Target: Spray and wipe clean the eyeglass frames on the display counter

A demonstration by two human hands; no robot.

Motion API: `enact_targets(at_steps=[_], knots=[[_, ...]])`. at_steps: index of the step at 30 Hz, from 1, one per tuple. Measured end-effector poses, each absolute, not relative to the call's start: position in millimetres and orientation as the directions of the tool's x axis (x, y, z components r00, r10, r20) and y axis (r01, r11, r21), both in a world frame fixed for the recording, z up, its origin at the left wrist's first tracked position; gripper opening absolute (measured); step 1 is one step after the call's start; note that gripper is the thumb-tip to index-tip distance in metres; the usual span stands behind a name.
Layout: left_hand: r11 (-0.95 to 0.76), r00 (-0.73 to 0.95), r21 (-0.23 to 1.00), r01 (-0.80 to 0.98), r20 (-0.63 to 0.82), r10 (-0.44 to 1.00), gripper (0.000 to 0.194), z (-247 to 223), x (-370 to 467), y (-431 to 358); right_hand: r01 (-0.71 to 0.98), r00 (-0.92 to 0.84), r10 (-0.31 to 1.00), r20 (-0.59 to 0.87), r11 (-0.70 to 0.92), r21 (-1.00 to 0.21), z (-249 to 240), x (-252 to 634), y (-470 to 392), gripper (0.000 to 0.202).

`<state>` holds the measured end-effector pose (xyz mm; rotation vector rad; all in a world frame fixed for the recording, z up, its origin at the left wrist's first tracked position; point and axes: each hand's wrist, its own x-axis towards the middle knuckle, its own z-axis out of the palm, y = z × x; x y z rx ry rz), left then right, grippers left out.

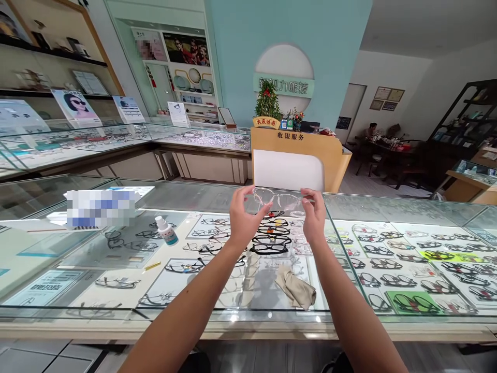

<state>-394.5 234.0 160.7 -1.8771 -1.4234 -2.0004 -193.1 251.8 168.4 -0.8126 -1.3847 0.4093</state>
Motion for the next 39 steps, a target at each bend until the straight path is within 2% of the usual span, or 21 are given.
enact_targets(at_steps=[7, 16, 25, 33, 39], knots=[[-0.527, -0.386, 0.668, 0.525, 0.739, 0.552, 0.06, 157, -396, 238, 0.318, 0.106, 0.654, 0.749, 0.692, -0.648, 154, -211, 246, 0.043], [-0.481, -0.442, 0.764, 0.429, 0.642, 0.626, 0.056, 155, -394, 239, 0.351, 0.11, 0.629, 0.769, 0.7, -0.622, 154, -215, 242, 0.041], [-0.478, -0.466, 0.728, 0.491, 0.683, 0.562, 0.056, 156, -392, 236, 0.369, 0.109, 0.654, 0.749, 0.673, -0.641, 152, -219, 242, 0.049], [-0.512, -0.442, 0.605, 0.61, 0.796, 0.414, 0.058, 157, -388, 231, 0.369, 0.099, 0.703, 0.705, 0.632, -0.682, 148, -222, 244, 0.054], [-0.521, -0.416, 0.554, 0.649, 0.832, 0.367, 0.059, 157, -389, 231, 0.351, 0.101, 0.712, 0.695, 0.628, -0.695, 147, -223, 245, 0.052]])
